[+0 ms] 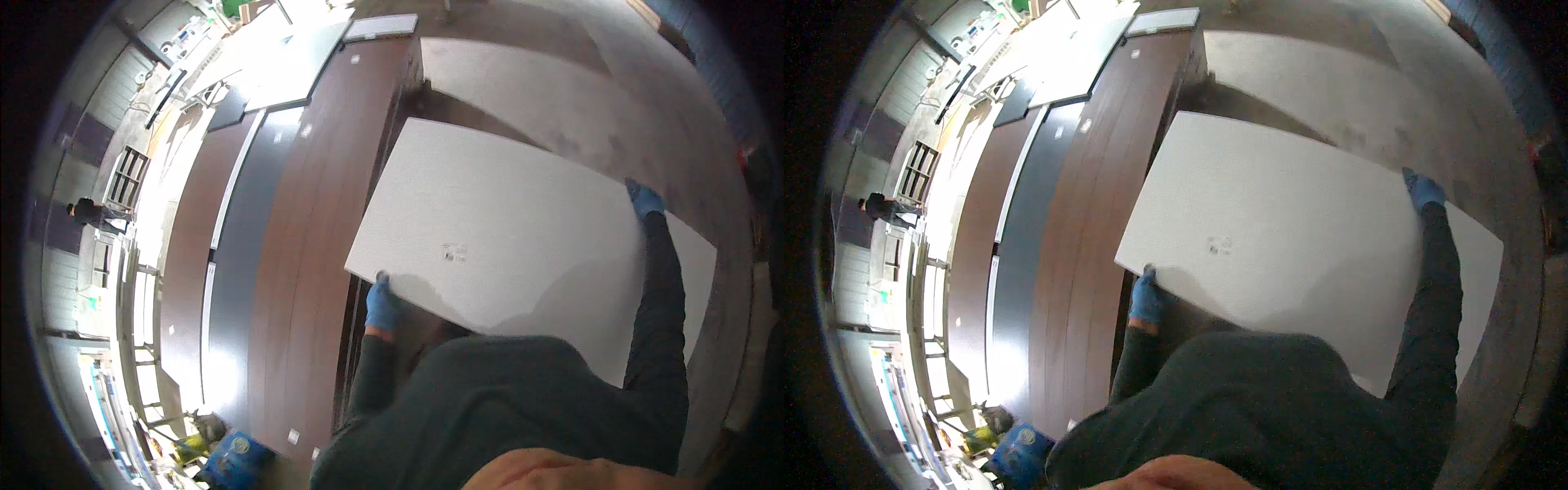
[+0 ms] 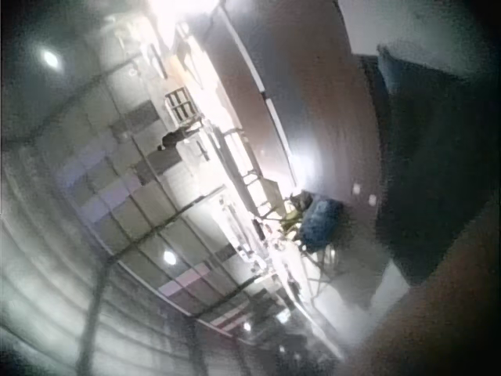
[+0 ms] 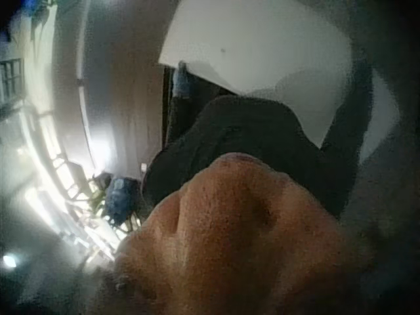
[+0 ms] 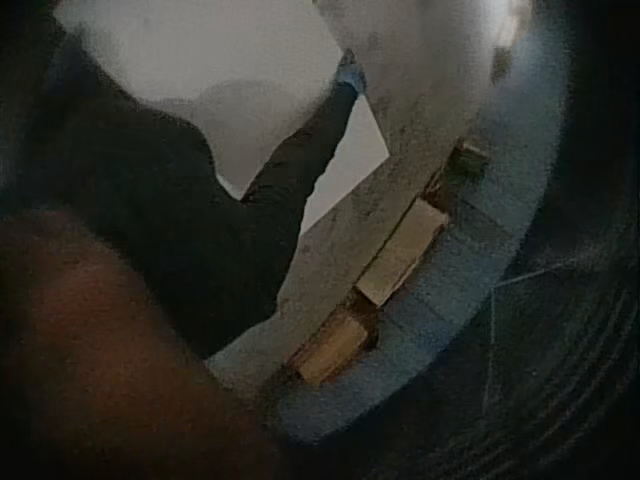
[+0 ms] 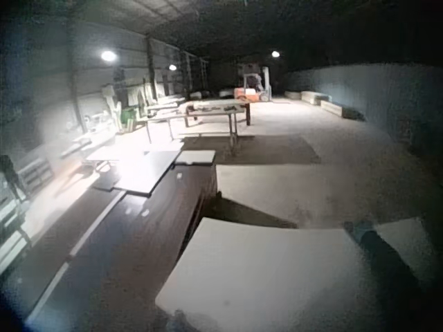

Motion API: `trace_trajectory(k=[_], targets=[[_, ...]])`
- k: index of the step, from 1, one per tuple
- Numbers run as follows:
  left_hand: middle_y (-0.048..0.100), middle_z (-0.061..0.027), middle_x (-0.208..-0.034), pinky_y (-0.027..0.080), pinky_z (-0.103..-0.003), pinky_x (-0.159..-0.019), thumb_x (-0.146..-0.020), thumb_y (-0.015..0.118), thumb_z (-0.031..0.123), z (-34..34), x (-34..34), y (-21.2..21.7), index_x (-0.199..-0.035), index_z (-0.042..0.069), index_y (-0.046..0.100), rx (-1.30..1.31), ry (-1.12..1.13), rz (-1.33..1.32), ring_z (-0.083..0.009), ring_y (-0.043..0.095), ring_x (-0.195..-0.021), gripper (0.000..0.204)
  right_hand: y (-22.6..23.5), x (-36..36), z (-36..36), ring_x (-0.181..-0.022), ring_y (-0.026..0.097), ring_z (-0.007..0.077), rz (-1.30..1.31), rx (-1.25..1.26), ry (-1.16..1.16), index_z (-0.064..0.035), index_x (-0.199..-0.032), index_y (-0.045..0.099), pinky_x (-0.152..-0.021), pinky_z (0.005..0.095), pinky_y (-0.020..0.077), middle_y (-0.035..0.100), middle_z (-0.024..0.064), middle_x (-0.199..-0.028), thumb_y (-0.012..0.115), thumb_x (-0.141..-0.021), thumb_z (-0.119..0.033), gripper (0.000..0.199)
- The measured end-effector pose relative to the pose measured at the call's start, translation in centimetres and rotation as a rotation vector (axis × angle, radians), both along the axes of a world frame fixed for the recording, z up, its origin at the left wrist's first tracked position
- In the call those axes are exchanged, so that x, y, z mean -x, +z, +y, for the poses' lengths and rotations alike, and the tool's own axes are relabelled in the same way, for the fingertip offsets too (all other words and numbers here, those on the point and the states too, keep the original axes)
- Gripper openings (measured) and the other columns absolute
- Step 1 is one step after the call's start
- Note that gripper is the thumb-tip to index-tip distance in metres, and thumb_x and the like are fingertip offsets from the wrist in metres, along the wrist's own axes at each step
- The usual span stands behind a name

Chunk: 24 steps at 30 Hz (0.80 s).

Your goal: The person wipes a large white panel with a cloth, flips it to clean the other side, and places it on a stack of similar panels. They then pick up a small tube and apply a substance to the edge of the panel.

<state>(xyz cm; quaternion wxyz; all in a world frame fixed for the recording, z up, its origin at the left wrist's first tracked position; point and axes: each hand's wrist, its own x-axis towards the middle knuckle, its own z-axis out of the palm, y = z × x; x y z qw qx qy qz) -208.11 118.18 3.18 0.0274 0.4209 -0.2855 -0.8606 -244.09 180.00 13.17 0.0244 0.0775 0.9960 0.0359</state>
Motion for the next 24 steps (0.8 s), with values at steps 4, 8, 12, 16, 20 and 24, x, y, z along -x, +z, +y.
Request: trace_trajectory(k=[4, 8, 12, 16, 20, 24], targets=[[0.072, -0.0135, -0.109, 0.057, -0.046, -0.089, -0.105, 0.057, 0.036, -4.4, 10.2, -2.7, -0.112, 0.003, 0.066, -0.023, 0.153, -0.013, -0.0297, 0.069, -0.099, 0.034, 2.2, 16.4, -7.7, -0.13, 0.057, 0.043, -0.073, 0.022, 0.098, -0.0073, -0.131, 0.069, -0.114, 0.0511, 0.0381, 0.063, 0.0248, -0.136, 0.031, -0.1, -0.072, 0.081], [0.071, -0.0131, -0.111, 0.059, -0.049, -0.087, -0.106, 0.055, 0.032, -8.4, 17.1, -2.7, -0.113, 0.007, 0.065, -0.085, 0.257, 0.073, -0.0319, 0.069, -0.099, 0.028, 4.3, 28.6, -15.3, -0.131, 0.058, 0.041, -0.159, 0.076, 0.115, -0.0072, -0.135, 0.066, -0.114, 0.0496, 0.0384, 0.064, 0.0223, -0.138, 0.029, -0.1, -0.072, 0.082], [0.07, -0.0131, -0.114, 0.059, -0.052, -0.09, -0.107, 0.053, 0.033, -10.2, 27.5, -3.2, -0.116, 0.008, 0.063, -0.113, 0.329, 0.07, -0.0327, 0.068, -0.102, 0.028, 4.8, 43.3, -23.7, -0.126, 0.06, 0.0413, -0.14, 0.148, 0.281, -0.0031, -0.127, 0.069, -0.113, 0.049, 0.0391, 0.066, 0.0221, -0.134, 0.028, -0.101, -0.071, 0.084], [0.069, -0.0128, -0.122, 0.057, -0.054, -0.096, -0.105, 0.052, 0.032, -9.8, 37.5, -4.4, -0.125, 0.007, 0.062, -0.136, 0.506, 0.035, -0.0335, 0.068, -0.109, 0.033, 4.3, 60.2, -33.2, -0.123, 0.062, 0.0412, -0.109, 0.084, 0.451, -0.0031, -0.122, 0.071, -0.111, 0.049, 0.0402, 0.067, 0.0231, -0.129, 0.029, -0.101, -0.071, 0.083], [0.065, -0.0149, -0.133, 0.053, -0.054, -0.102, -0.105, 0.055, 0.036, -8.3, 43.7, -3.3, -0.132, 0.006, 0.059, -0.021, 0.63, -0.103, -0.0343, 0.063, -0.118, 0.041, 3.0, 73.2, -44.1, -0.115, 0.066, 0.0405, -0.022, 0.06, 0.642, -0.003, -0.109, 0.075, -0.105, 0.0469, 0.0456, 0.071, 0.0249, -0.117, 0.03, -0.1, -0.071, 0.083], [0.053, -0.0161, -0.147, 0.046, -0.064, -0.107, -0.105, 0.047, 0.045, -6.7, 47.9, -2.9, -0.148, 0.009, 0.046, -0.164, 0.713, -0.071, -0.0397, 0.054, -0.132, 0.056, 2.7, 81.6, -57.6, -0.112, 0.068, 0.0365, -0.136, 0.037, 0.868, -0.0048, -0.107, 0.076, -0.101, 0.0457, 0.0468, 0.074, 0.0203, -0.114, 0.033, -0.1, -0.069, 0.078]])
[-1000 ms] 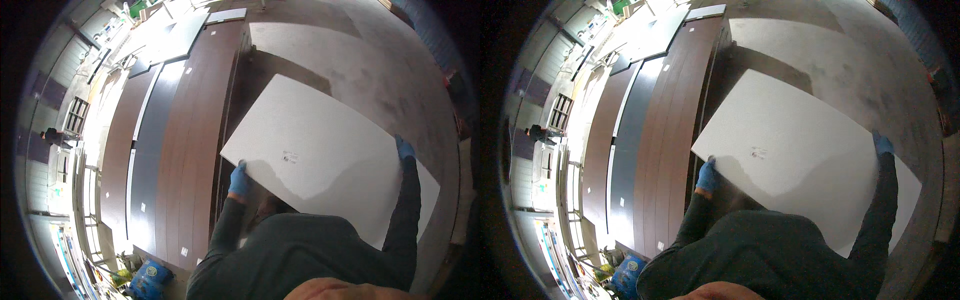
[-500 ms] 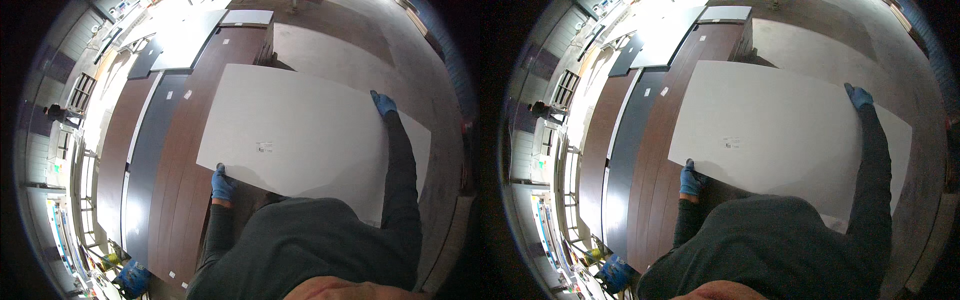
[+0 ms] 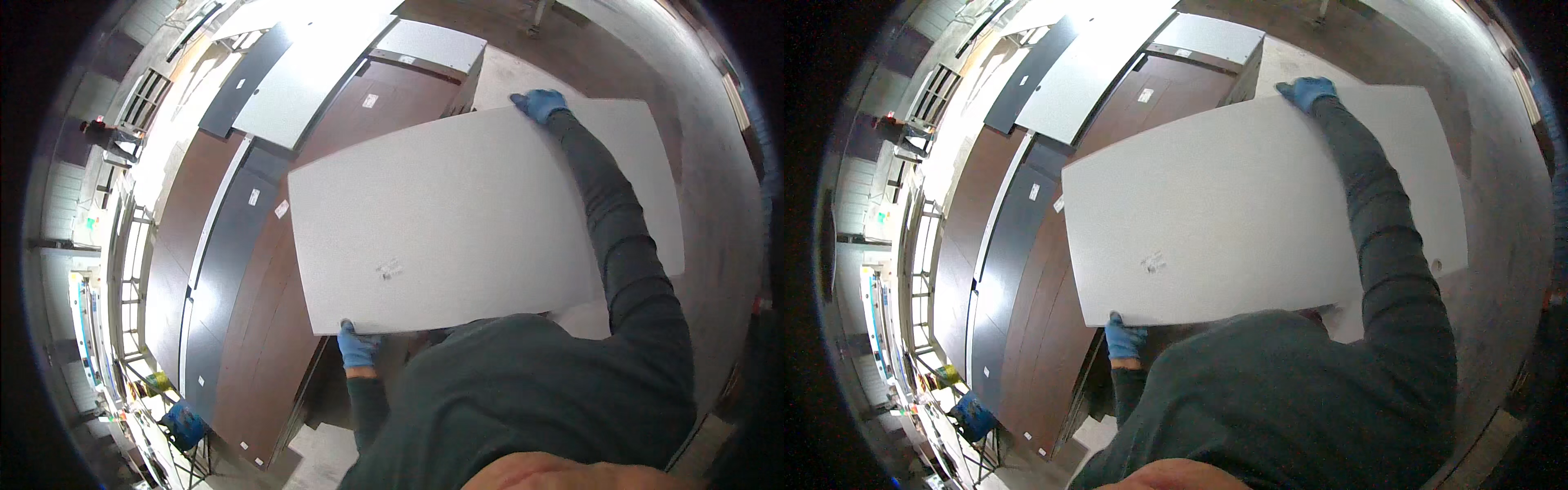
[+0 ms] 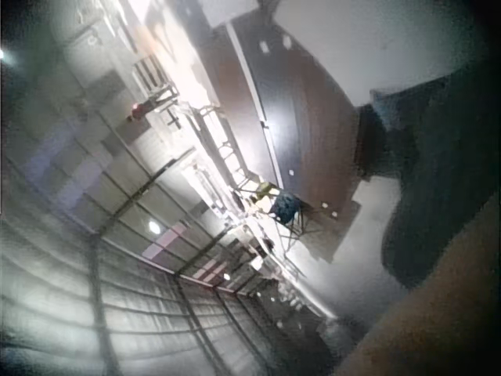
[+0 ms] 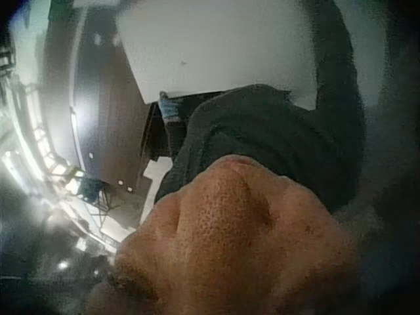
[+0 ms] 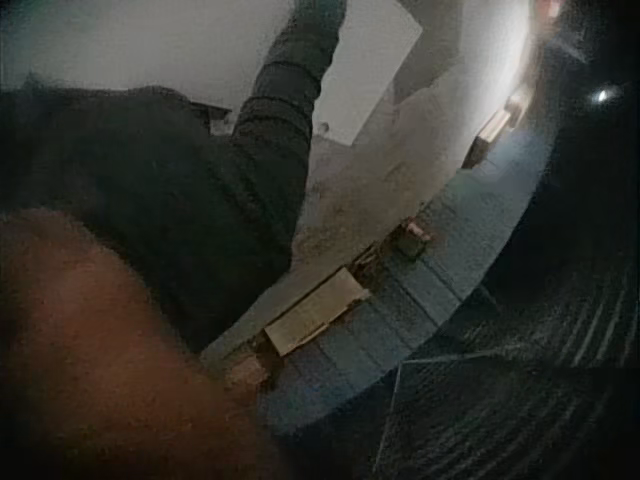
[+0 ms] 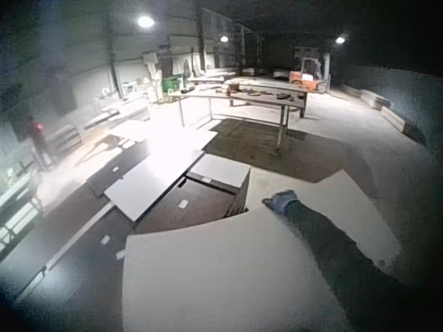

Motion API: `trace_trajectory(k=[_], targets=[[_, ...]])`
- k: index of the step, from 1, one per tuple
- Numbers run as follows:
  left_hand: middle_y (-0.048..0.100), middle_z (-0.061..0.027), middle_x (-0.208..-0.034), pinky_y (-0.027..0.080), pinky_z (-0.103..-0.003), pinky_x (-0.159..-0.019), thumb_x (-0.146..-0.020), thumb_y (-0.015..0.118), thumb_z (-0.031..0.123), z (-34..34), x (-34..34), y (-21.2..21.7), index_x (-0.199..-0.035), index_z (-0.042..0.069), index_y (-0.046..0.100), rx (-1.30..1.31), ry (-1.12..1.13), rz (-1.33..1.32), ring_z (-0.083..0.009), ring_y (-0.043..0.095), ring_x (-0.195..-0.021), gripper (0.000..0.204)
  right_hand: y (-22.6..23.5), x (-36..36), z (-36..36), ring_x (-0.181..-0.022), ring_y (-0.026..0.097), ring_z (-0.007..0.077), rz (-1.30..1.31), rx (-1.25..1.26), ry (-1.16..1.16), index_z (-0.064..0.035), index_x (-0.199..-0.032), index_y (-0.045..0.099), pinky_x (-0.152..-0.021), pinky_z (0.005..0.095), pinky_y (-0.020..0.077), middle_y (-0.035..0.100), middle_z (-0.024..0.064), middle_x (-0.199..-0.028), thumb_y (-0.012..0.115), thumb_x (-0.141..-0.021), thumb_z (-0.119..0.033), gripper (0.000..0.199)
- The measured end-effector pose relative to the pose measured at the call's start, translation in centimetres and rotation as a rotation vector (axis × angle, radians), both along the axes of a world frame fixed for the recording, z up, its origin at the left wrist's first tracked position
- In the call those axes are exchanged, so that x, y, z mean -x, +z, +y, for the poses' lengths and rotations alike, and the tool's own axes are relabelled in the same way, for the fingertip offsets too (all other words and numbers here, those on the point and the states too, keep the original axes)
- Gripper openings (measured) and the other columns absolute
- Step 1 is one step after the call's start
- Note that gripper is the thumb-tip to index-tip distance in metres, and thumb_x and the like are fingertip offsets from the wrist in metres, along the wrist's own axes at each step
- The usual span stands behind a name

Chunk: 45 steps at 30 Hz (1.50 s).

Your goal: The person wipes a large white panel with a cloth, flips it to clean the other side, and places it on a stack of similar panels. They then pick up a small tube and apply a substance to the edge of the panel.

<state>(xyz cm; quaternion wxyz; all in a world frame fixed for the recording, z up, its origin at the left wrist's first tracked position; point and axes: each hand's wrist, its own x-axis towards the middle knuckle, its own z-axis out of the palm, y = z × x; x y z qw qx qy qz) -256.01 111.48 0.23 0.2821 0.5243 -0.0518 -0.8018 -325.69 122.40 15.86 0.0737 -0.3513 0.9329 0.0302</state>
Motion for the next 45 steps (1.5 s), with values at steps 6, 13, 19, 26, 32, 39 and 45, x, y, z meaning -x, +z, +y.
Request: trace_trajectory(k=[6, 13, 19, 26, 32, 39, 45], targets=[[0.053, -0.0152, -0.149, 0.046, -0.063, -0.106, -0.104, 0.04, 0.047, 0.4, 7.5, -3.8, -0.149, 0.01, 0.047, -0.069, 0.2, -0.239, -0.0395, 0.052, -0.133, 0.059, -1.8, 5.6, -21.0, -0.122, 0.066, 0.0312, -0.003, -0.151, 0.254, -0.0112, -0.127, 0.072, -0.108, 0.0445, 0.0421, 0.071, 0.015, -0.129, 0.033, -0.099, -0.073, 0.079], [0.048, -0.0147, -0.154, 0.039, -0.052, -0.115, -0.102, 0.034, 0.05, -3.0, 15.0, -6.1, -0.153, 0.008, 0.043, -0.052, 0.236, -0.148, -0.0357, 0.043, -0.141, 0.067, -5.5, 9.3, -39.6, -0.124, 0.066, 0.0271, -0.07, -0.202, 0.424, -0.0138, -0.13, 0.071, -0.106, 0.0435, 0.0454, 0.07, 0.0119, -0.131, 0.032, -0.101, -0.069, 0.073], [0.052, -0.0113, -0.152, 0.04, -0.048, -0.113, -0.101, 0.037, 0.045, -3.5, 18.0, -10.0, -0.146, 0.006, 0.05, -0.151, 0.473, -0.092, -0.0319, 0.05, -0.136, 0.061, -9.8, 11.2, -49.8, -0.11, 0.072, 0.0284, -0.11, -0.22, 0.542, -0.0121, -0.117, 0.076, -0.101, 0.0432, 0.0501, 0.076, 0.0119, -0.113, 0.033, -0.103, -0.068, 0.072], [0.059, -0.0085, -0.146, 0.047, -0.052, -0.101, -0.098, 0.041, 0.046, -5.2, 23.6, -15.2, -0.143, 0.013, 0.056, 0.325, -0.228, -0.617, -0.0303, 0.057, -0.13, 0.057, -15.7, 13.9, -61.0, -0.113, 0.07, 0.0255, -0.101, -0.338, 0.676, -0.0185, -0.119, 0.077, -0.093, 0.0443, 0.0498, 0.075, 0.0064, -0.121, 0.036, -0.101, -0.069, 0.067], [0.057, -0.0082, -0.15, 0.046, -0.051, -0.102, -0.099, 0.04, 0.042, -8.0, 31.2, -13.1, -0.144, 0.013, 0.057, -0.328, 0.623, -0.175, -0.0301, 0.052, -0.136, 0.056, -18.9, 14.7, -65.4, -0.111, 0.071, 0.0274, -0.101, -0.326, 0.714, -0.0188, -0.114, 0.08, -0.094, 0.0441, 0.0495, 0.077, 0.0058, -0.117, 0.041, -0.1, -0.068, 0.064], [0.06, -0.0113, -0.145, 0.047, -0.051, -0.108, -0.097, 0.04, 0.044, -8.3, 31.8, -15.7, -0.14, 0.01, 0.058, -0.309, 0.682, -0.203, -0.0343, 0.056, -0.131, 0.058, -21.1, 14.2, -67.9, -0.106, 0.073, 0.0309, -0.146, -0.366, 0.778, -0.0123, -0.11, 0.08, -0.091, 0.0453, 0.0534, 0.077, 0.0139, -0.111, 0.036, -0.102, -0.07, 0.073], [0.061, -0.0108, -0.144, 0.049, -0.052, -0.104, -0.096, 0.039, 0.046, -8.2, 31.8, -17.1, -0.14, 0.01, 0.057, -0.216, 0.615, -0.14, -0.0348, 0.057, -0.13, 0.059, -22.2, 13.7, -68.5, -0.106, 0.073, 0.0317, -0.099, -0.312, 0.807, -0.0114, -0.112, 0.079, -0.092, 0.0462, 0.0534, 0.076, 0.0141, -0.113, 0.038, -0.1, -0.072, 0.074]])
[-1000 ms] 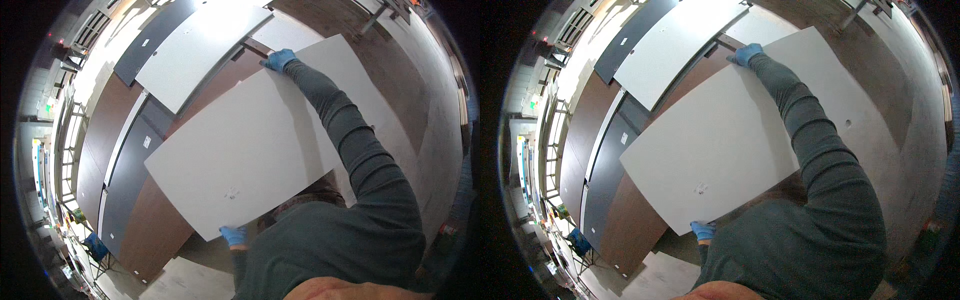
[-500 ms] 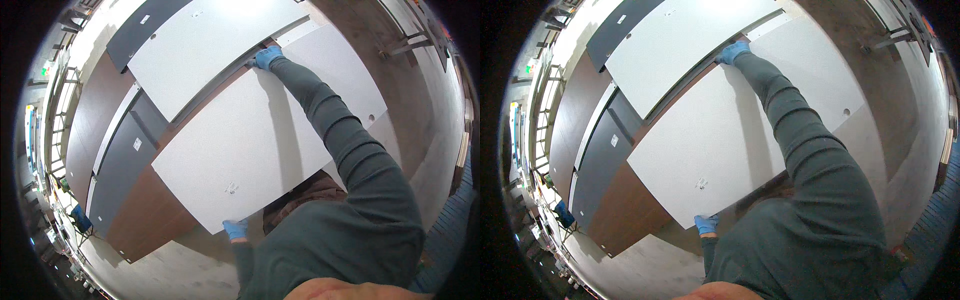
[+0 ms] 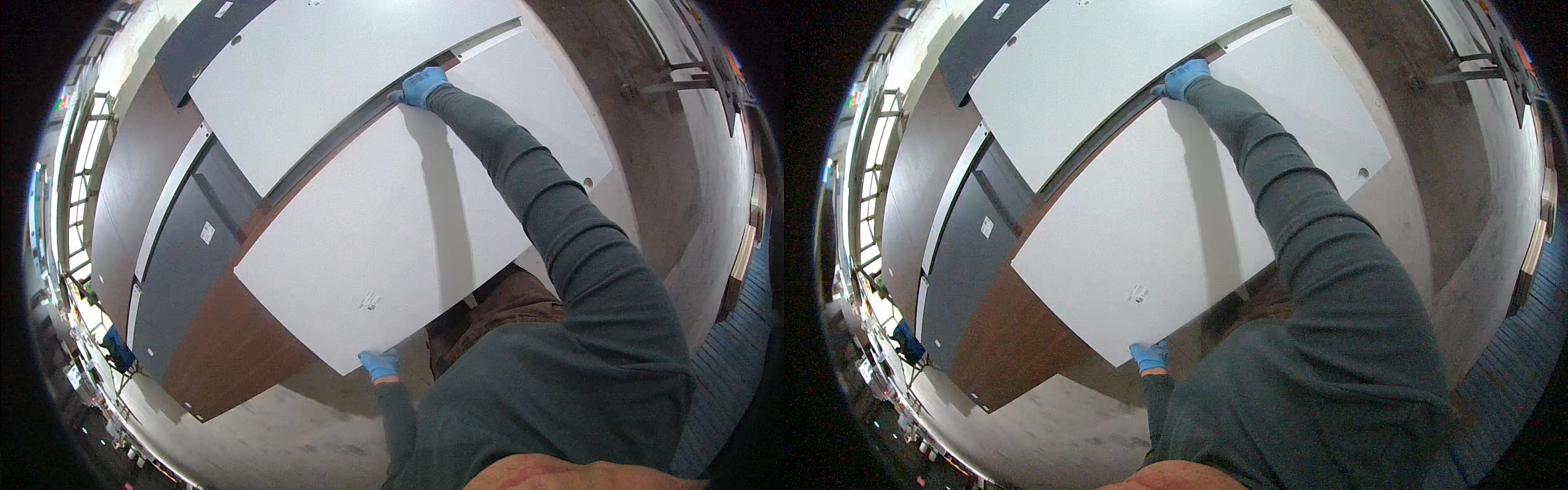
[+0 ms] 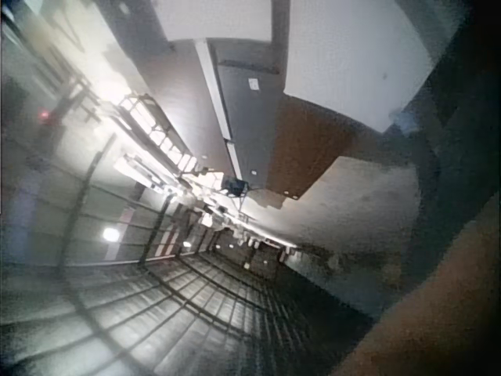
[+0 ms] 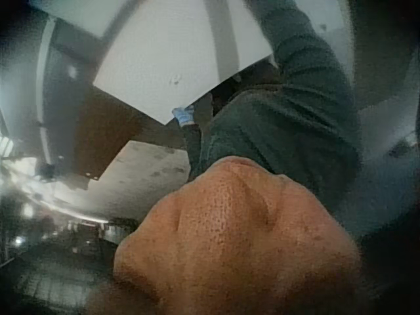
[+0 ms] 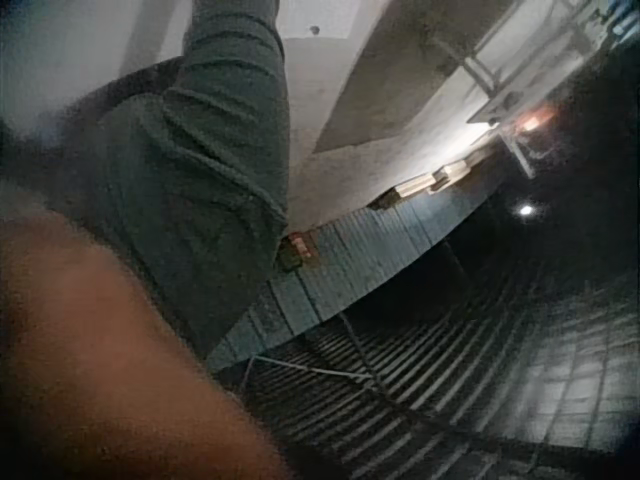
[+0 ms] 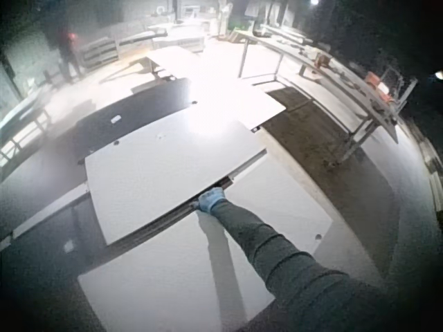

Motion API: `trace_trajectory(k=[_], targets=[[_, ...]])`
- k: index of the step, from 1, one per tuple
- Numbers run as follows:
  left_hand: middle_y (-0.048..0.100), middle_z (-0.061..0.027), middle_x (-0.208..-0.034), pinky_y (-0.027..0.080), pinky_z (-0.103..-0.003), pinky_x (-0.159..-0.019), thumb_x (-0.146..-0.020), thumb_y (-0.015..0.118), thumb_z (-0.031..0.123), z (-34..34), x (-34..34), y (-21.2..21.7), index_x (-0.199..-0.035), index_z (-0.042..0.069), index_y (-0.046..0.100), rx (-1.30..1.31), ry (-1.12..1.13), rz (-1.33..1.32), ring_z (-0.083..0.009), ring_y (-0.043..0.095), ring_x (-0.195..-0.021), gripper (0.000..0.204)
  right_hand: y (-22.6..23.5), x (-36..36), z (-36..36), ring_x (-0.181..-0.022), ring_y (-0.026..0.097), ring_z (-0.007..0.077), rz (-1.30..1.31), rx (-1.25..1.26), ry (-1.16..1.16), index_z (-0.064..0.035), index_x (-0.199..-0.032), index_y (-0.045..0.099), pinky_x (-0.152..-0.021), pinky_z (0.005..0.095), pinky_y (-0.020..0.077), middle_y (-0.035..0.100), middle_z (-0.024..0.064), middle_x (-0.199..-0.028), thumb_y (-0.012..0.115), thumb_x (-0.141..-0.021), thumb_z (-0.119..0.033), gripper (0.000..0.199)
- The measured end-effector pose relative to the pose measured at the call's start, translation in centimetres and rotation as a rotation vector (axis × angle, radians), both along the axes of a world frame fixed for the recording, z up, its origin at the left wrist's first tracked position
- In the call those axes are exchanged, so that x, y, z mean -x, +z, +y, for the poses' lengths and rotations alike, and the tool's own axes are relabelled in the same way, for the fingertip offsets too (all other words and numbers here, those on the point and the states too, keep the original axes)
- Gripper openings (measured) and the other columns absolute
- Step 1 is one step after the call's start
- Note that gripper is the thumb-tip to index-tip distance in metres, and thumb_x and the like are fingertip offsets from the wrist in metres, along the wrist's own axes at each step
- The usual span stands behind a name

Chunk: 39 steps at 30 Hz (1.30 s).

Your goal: The person wipes a large white panel with a cloth, flips it to clean the other side, and places it on a stack of similar panels. They then pick up a small tube and apply a substance to the edge of the panel.

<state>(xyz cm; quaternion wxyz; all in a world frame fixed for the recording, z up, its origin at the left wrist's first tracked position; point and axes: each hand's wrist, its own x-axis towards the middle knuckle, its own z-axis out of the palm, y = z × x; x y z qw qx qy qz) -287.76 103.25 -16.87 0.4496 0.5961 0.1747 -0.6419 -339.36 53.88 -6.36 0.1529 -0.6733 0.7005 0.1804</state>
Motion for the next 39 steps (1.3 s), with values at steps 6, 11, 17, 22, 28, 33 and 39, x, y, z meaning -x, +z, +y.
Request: trace_trajectory(k=[6, 11, 17, 22, 28, 33, 39], targets=[[0.06, -0.0088, -0.145, 0.044, -0.054, -0.103, -0.096, 0.039, 0.046, -0.7, 0.9, -0.3, -0.138, 0.011, 0.059, -0.196, 0.094, -0.1, -0.033, 0.052, -0.134, 0.059, -0.8, -0.1, -0.2, -0.097, 0.075, 0.032, 0.038, 0.032, 0.047, -0.0101, -0.104, 0.08, -0.086, 0.0457, 0.0547, 0.078, 0.0148, -0.102, 0.037, -0.102, -0.068, 0.072], [0.058, -0.0091, -0.147, 0.046, -0.054, -0.098, -0.097, 0.036, 0.046, -0.7, 0.6, -0.5, -0.142, 0.015, 0.057, -0.208, 0.102, -0.088, -0.033, 0.053, -0.134, 0.059, 0.3, -1.0, 1.1, -0.101, 0.073, 0.0272, 0.072, 0.029, 0.177, -0.019, -0.123, 0.075, -0.082, 0.046, 0.0559, 0.076, 0.0092, -0.111, 0.05, -0.103, -0.045, 0.041], [0.056, -0.0087, -0.149, 0.043, -0.055, -0.1, -0.095, 0.04, 0.048, -0.5, -0.6, -0.9, -0.146, 0.015, 0.055, -0.286, 0.03, -0.074, -0.0341, 0.05, -0.136, 0.063, 4.1, -2.5, 2.6, -0.067, 0.066, 0.0198, -0.401, 0.642, 0.374, -0.012, -0.11, 0.07, -0.063, 0.033, 0.0578, 0.069, 0.0034, -0.082, 0.064, -0.102, -0.026, 0.017], [0.06, -0.0121, -0.144, 0.046, -0.054, -0.101, -0.095, 0.043, 0.043, 0.1, -2.0, -1.5, -0.138, 0.011, 0.06, -0.229, -0.109, -0.146, -0.0354, 0.054, -0.131, 0.056, 3.4, 4.6, 20.5, -0.112, 0.066, 0.0345, -0.455, 1.162, -0.178, -0.0025, -0.128, 0.066, -0.101, 0.0451, 0.0508, 0.069, 0.0201, -0.122, 0.073, -0.092, -0.028, 0.044], [0.064, -0.0084, -0.141, 0.047, -0.045, -0.107, -0.1, 0.044, 0.044, 0.5, -5.1, -2.8, -0.138, 0.013, 0.062, -0.018, -0.837, -0.324, -0.0306, 0.057, -0.132, 0.052, -5.8, 12.0, 44.0, -0.138, 0.048, 0.0379, -0.105, 0.591, -1.782, 0.004, -0.147, 0.046, -0.115, 0.0488, 0.0385, 0.051, 0.0221, -0.15, 0.063, -0.095, -0.057, 0.082], [0.06, -0.0149, -0.145, 0.049, -0.053, -0.107, -0.103, 0.041, 0.035, -0.8, -4.2, -2.1, -0.14, 0.01, 0.06, -0.232, -0.016, 0.182, -0.0343, 0.056, -0.132, 0.048, -11.3, 14.3, 44.3, -0.132, 0.055, 0.0357, -0.777, 0.729, -2.101, 0.0084, -0.145, 0.048, -0.107, 0.0481, 0.0464, 0.053, 0.0204, -0.149, 0.062, -0.096, -0.057, 0.083], [0.06, -0.0099, -0.147, 0.047, -0.042, -0.11, -0.106, 0.039, 0.035, -5.4, -0.4, 3.6, -0.142, 0.01, 0.057, 0.069, -1.59, -0.628, -0.0281, 0.056, -0.134, 0.048, -10.8, 14.6, 43.0, -0.127, 0.059, 0.0359, -0.714, 0.662, -2.156, 0.0111, -0.142, 0.05, -0.107, 0.0446, 0.047, 0.058, 0.0248, -0.143, 0.063, -0.095, -0.051, 0.078]])
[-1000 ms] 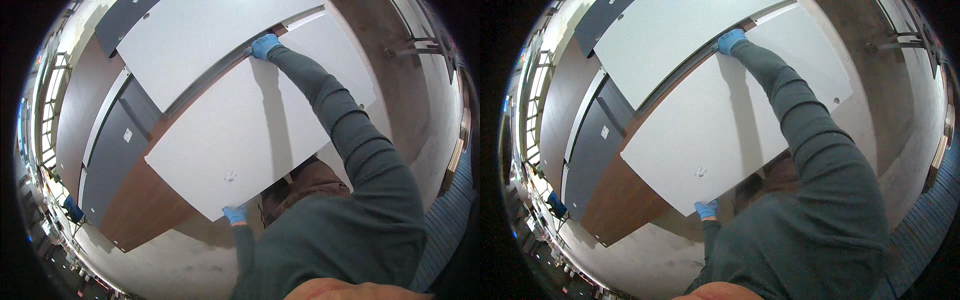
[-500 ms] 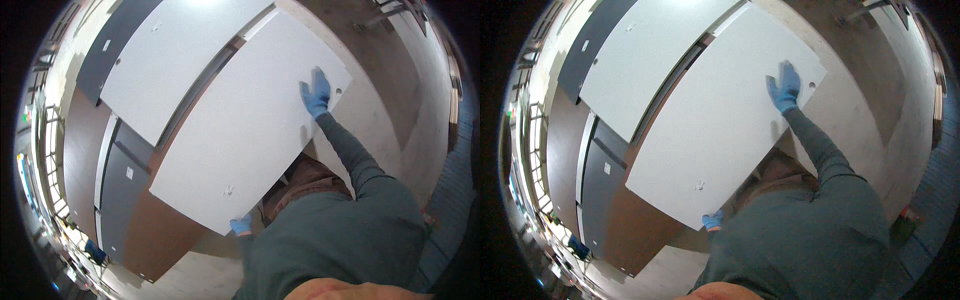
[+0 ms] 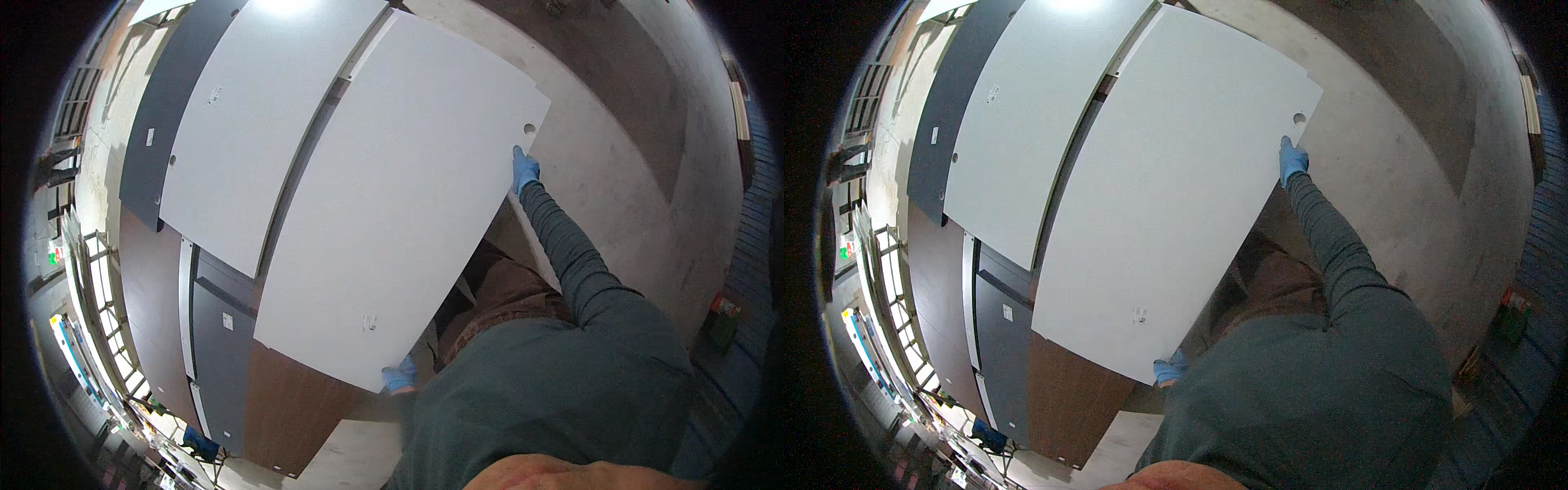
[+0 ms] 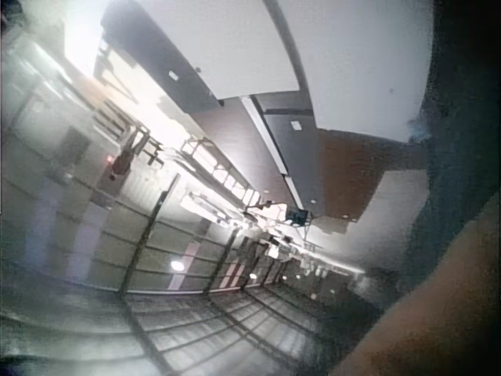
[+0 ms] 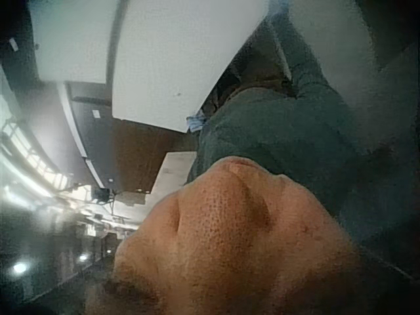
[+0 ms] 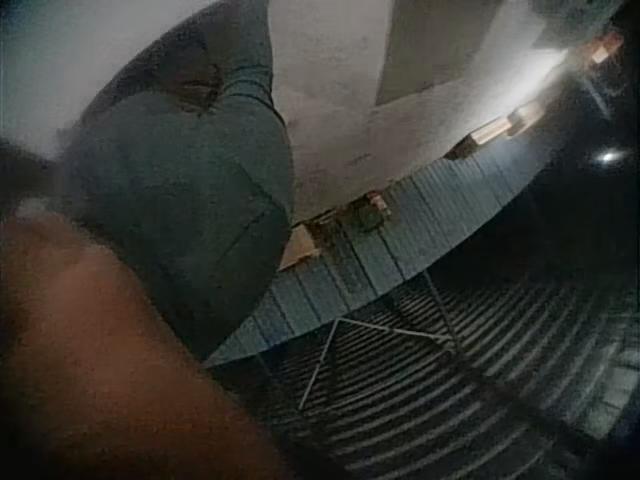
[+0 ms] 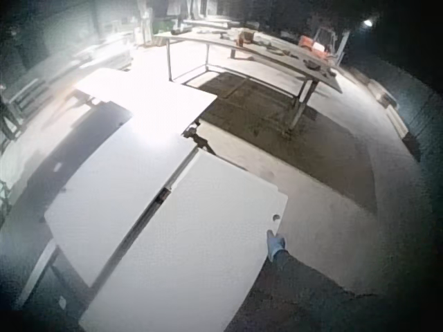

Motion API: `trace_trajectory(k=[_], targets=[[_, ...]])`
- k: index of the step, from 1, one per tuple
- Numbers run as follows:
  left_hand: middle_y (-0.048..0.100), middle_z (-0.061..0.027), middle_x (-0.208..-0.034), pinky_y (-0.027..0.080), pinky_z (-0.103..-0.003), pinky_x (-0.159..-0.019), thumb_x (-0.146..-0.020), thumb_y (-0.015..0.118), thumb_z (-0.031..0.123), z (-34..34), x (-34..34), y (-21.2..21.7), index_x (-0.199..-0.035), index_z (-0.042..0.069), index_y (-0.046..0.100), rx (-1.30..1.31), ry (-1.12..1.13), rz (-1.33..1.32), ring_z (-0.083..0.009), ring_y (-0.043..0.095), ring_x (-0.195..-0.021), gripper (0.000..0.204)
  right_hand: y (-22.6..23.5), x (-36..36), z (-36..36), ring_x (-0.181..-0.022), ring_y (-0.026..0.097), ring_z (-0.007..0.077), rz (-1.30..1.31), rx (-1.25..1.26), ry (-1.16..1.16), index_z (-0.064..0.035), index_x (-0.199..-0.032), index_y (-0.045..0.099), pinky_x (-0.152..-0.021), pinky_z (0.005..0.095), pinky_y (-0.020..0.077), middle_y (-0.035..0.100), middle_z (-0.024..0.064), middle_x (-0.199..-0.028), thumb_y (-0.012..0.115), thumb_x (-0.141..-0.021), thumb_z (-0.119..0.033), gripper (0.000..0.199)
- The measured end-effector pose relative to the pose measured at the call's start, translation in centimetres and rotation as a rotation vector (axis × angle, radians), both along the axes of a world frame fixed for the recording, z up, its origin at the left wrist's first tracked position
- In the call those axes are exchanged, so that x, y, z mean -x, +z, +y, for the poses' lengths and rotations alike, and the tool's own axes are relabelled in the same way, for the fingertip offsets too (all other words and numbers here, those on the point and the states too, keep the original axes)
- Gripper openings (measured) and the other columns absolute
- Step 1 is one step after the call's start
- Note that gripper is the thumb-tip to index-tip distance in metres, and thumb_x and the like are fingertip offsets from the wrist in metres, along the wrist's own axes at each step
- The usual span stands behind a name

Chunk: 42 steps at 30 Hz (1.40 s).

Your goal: The person wipes a large white panel with a cloth, flips it to clean the other side, and places it on a stack of similar panels. They then pick up a small tube and apply a substance to the edge of the panel.

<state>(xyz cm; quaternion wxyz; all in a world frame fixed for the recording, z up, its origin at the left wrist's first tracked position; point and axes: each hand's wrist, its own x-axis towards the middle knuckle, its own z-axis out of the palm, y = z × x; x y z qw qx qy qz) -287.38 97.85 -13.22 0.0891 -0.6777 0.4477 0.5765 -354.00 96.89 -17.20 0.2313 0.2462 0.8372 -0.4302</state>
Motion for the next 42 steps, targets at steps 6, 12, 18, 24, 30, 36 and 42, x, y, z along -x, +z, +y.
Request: trace_trajectory(k=[6, 12, 18, 24, 30, 36, 42], targets=[[0.059, -0.0098, -0.147, 0.046, -0.039, -0.11, -0.107, 0.04, 0.04, -2.2, 0.0, 0.8, -0.144, 0.011, 0.055, 0.183, -0.808, -0.238, -0.0271, 0.055, -0.136, 0.05, -0.4, 0.8, -2.0, -0.119, 0.063, 0.0321, 0.125, -0.121, 0.073, 0.0127, -0.136, 0.056, -0.101, 0.0424, 0.0489, 0.066, 0.0227, -0.131, 0.066, -0.096, -0.043, 0.069], [0.058, -0.0104, -0.148, 0.046, -0.04, -0.11, -0.108, 0.036, 0.042, -3.1, 1.1, -0.8, -0.146, 0.007, 0.052, 0.366, -0.864, -0.123, -0.028, 0.054, -0.137, 0.053, 0.7, 2.3, -3.9, -0.135, 0.054, 0.0415, 0.206, -0.117, 0.204, 0.0141, -0.142, 0.048, -0.112, 0.0431, 0.0439, 0.055, 0.031, -0.145, 0.066, -0.093, -0.043, 0.077], [0.067, -0.0172, -0.135, 0.054, -0.045, -0.097, -0.095, 0.066, 0.031, -3.7, 3.3, 2.4, -0.128, -0.003, 0.065, 0.083, -0.415, -0.176, -0.0308, 0.063, -0.124, 0.047, -0.4, 3.1, -4.1, -0.13, 0.056, 0.0383, 0.147, -0.002, 0.177, 0.0117, -0.139, 0.053, -0.109, 0.0421, 0.0453, 0.056, 0.0279, -0.143, 0.067, -0.094, -0.039, 0.07], [0.067, -0.0168, -0.133, 0.054, -0.044, -0.1, -0.094, 0.062, 0.038, -3.8, 3.0, 2.1, -0.13, -0.005, 0.063, -0.053, -0.146, -0.296, -0.0351, 0.062, -0.122, 0.056, -2.4, 4.0, -3.5, -0.112, 0.067, 0.0338, 0.142, 0.11, -0.046, 0.0102, -0.128, 0.061, -0.1, 0.0416, 0.05, 0.07, 0.0225, -0.123, 0.071, -0.093, -0.038, 0.061], [0.061, -0.0154, -0.144, 0.046, -0.043, -0.112, -0.105, 0.044, 0.031, -3.8, 1.9, 0.9, -0.142, -0.002, 0.055, -0.211, -0.448, -0.437, -0.0285, 0.055, -0.134, 0.051, 1.6, 3.4, -3.2, -0.086, 0.065, 0.0249, 0.163, -0.014, 0.109, 0.0046, -0.1, 0.072, -0.082, 0.0395, 0.0519, 0.072, 0.0147, -0.093, 0.074, -0.093, -0.037, 0.043], [0.067, -0.0149, -0.135, 0.052, -0.044, -0.1, -0.102, 0.044, 0.043, -4.3, 2.8, -1.2, -0.131, 0.007, 0.067, -0.062, -0.983, -0.611, -0.0352, 0.064, -0.122, 0.051, 3.9, 2.3, -4.1, -0.075, 0.064, 0.0215, 0.209, 0.006, 0.066, 0.0019, -0.087, 0.07, -0.072, 0.0397, 0.0507, 0.069, 0.0118, -0.079, 0.073, -0.093, -0.035, 0.038], [0.062, -0.0098, -0.145, 0.046, -0.045, -0.108, -0.099, 0.04, 0.053, -4.5, 6.0, 0.9, -0.139, 0.017, 0.064, -0.215, -0.827, -0.703, -0.0345, 0.058, -0.131, 0.059, 4.7, 2.3, -4.3, -0.077, 0.059, 0.0199, 0.138, 0.075, 0.061, 0.0041, -0.091, 0.07, -0.074, 0.0389, 0.05, 0.067, 0.0099, -0.082, 0.071, -0.094, -0.033, 0.037]])
